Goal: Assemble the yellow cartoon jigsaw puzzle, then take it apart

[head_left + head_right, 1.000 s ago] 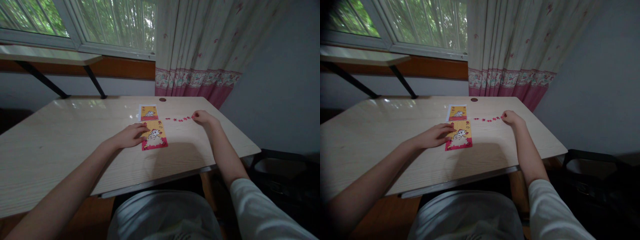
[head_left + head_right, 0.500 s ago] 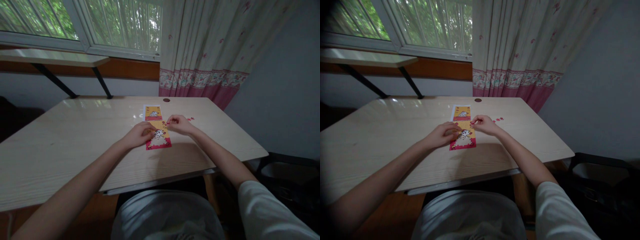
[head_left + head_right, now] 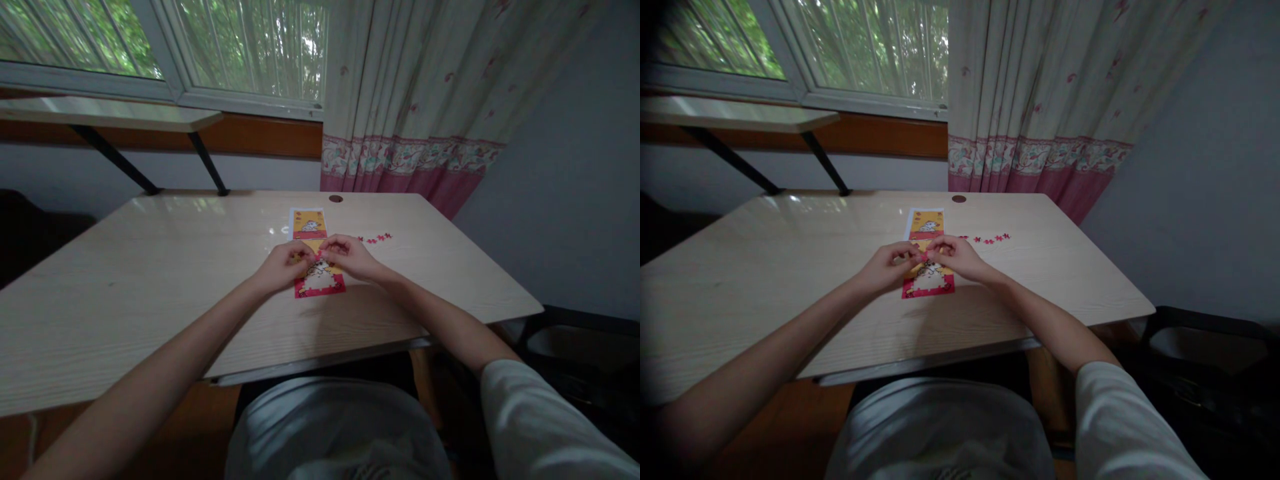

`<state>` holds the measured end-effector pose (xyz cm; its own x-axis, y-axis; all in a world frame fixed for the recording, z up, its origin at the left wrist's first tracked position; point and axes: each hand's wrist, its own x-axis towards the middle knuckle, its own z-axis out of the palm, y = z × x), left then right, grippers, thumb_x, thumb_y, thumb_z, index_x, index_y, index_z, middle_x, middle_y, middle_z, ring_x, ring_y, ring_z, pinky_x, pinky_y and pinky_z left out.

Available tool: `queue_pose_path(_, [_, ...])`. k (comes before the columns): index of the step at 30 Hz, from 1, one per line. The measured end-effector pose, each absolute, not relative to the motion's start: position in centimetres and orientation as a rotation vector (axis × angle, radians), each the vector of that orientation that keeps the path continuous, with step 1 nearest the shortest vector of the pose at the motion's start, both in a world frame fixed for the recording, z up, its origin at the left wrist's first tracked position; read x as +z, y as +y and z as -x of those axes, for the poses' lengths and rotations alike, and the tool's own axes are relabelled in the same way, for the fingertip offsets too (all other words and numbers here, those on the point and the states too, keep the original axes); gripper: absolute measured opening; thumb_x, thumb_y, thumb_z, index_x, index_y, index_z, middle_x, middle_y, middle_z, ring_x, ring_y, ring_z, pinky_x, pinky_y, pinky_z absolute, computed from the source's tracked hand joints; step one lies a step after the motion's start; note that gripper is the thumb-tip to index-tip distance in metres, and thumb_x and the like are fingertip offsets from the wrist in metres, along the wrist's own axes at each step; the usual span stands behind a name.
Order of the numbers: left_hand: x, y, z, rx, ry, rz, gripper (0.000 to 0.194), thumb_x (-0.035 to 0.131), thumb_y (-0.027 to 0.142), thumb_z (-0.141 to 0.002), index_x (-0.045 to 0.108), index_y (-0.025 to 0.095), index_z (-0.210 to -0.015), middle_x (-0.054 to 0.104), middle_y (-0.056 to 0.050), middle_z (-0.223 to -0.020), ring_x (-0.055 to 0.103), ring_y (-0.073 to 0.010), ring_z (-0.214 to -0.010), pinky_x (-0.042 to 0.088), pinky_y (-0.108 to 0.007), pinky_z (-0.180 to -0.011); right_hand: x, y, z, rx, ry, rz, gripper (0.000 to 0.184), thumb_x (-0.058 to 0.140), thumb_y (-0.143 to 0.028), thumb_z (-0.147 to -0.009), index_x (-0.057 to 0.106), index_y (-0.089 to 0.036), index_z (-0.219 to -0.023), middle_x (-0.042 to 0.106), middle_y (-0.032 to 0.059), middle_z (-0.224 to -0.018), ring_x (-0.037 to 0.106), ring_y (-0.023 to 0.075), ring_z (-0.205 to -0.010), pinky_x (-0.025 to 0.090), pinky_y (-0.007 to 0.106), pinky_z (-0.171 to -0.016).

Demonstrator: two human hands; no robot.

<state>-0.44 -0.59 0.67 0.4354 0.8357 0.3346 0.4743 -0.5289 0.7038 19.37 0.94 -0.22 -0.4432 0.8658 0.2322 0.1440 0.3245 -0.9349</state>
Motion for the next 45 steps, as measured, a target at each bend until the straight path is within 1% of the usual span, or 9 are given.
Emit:
queue_pose_path(6, [0.4, -0.4, 0.8, 0.876, 1.141, -2.092, 0.020, 0.053, 0.033, -0.080, 0.064, 0.016, -0.076, 0.063, -0.001, -0.070, 0.056, -0.0144, -0.069, 0.043, -0.026, -0.061, 0.6, 0.7, -20.4, 0.616, -2.120, 0.896, 0.016, 0.059, -0.034, -0.080, 0.066, -0.021, -0.085, 0.061, 0.0022, -0.082, 0.052, 0.0129, -0.073, 0.040, 0.026, -0.068])
queue_pose_path(14, [-0.1, 0.1, 1.0, 0.896, 1.126, -2.057, 0.022, 0.055, 0.035, -0.080, 0.064, 0.016, -0.076, 0.063, -0.001, -0.071, 0.052, -0.0118, -0.062, 0.042, -0.025, -0.058, 0.7, 0.5, -20.5, 0.384, -2.271, 0.812, 0.015, 0.055, -0.032, -0.085, 0.062, -0.019, -0.083, 0.063, 0.0034, -0.082, 0.053, 0.0137, -0.075, 0.039, 0.026, -0.069])
queue_pose_path(18, [0.2, 0.5, 1.4, 0.943, 1.165, -2.040, 0.027, 0.052, 0.040, -0.082, 0.063, 0.015, -0.079, 0.065, -0.003, -0.078, 0.055, -0.0137, -0.066, 0.044, -0.027, -0.062, 0.8, 0.5, -20.5, 0.390, -2.267, 0.840, 0.016, 0.056, -0.034, -0.085, 0.062, -0.019, -0.083, 0.062, 0.0035, -0.080, 0.054, 0.0139, -0.075, 0.039, 0.027, -0.071])
queue_pose_path(23, [0.3, 1.1, 2.7, 0.984, 1.148, -2.210, 0.025, 0.053, 0.036, -0.080, 0.062, 0.017, -0.093, 0.062, -0.008, -0.101, 0.057, -0.0210, -0.096, 0.044, -0.039, -0.089, 0.7, -0.1, -20.1, 0.541, -2.315, 0.855, 0.012, 0.062, -0.028, -0.079, 0.063, -0.016, -0.078, 0.062, 0.0022, -0.074, 0.054, 0.0118, -0.069, 0.039, 0.023, -0.065])
queue_pose_path(26, [-0.1, 1.4, 3.4, 0.908, 1.102, -2.348, 0.031, 0.055, 0.037, -0.078, 0.058, 0.018, -0.103, 0.057, -0.009, -0.112, 0.052, -0.0230, -0.107, 0.040, -0.042, -0.097, 0.7, -0.6, -19.7, 0.737, -2.402, 0.932, 0.008, 0.062, -0.022, -0.077, 0.064, -0.014, -0.076, 0.062, 0.0009, -0.070, 0.052, 0.0094, -0.064, 0.038, 0.020, -0.061])
queue_pose_path(29, [-0.7, 1.8, 3.7, 0.767, 1.042, -2.463, 0.039, 0.057, 0.038, -0.076, 0.055, 0.018, -0.109, 0.054, -0.010, -0.117, 0.050, -0.0255, -0.112, 0.039, -0.045, -0.098, 0.5, -1.0, -19.4, 0.858, -2.465, 0.999, 0.007, 0.059, -0.017, -0.076, 0.065, -0.014, -0.078, 0.062, 0.0004, -0.071, 0.053, 0.0085, -0.063, 0.038, 0.019, -0.060])
queue_pose_path(34, [-1.3, 2.0, 4.0, 0.567, 1.019, -2.561, 0.049, 0.061, 0.042, -0.073, 0.052, 0.019, -0.116, 0.051, -0.012, -0.125, 0.046, -0.0286, -0.118, 0.036, -0.048, -0.101, 0.3, -1.1, -19.1, 0.899, -2.484, 1.033, 0.009, 0.058, -0.014, -0.074, 0.065, -0.014, -0.079, 0.063, 0.0001, -0.071, 0.053, 0.0079, -0.062, 0.038, 0.018, -0.058])
queue_pose_path(40, [-0.7, 1.4, 3.8, 0.355, 1.115, -2.582, 0.063, 0.059, 0.054, -0.073, 0.049, 0.016, -0.123, 0.042, -0.016, -0.137, 0.038, -0.0329, -0.127, 0.029, -0.050, -0.105, 0.7, -1.4, -18.9, 0.946, -2.474, 1.066, 0.009, 0.058, -0.015, -0.074, 0.065, -0.013, -0.079, 0.063, 0.0011, -0.073, 0.052, 0.0081, -0.062, 0.038, 0.019, -0.058])
queue_pose_path(45, [-0.6, 1.2, 3.8, 0.315, 1.144, -2.593, 0.064, 0.058, 0.057, -0.074, 0.050, 0.017, -0.124, 0.039, -0.015, -0.140, 0.035, -0.0327, -0.129, 0.027, -0.049, -0.106, 0.4, -1.4, -18.9, 0.975, -2.456, 1.074, 0.011, 0.058, -0.018, -0.074, 0.065, -0.013, -0.081, 0.062, 0.0009, -0.073, 0.052, 0.0080, -0.062, 0.037, 0.019, -0.057])
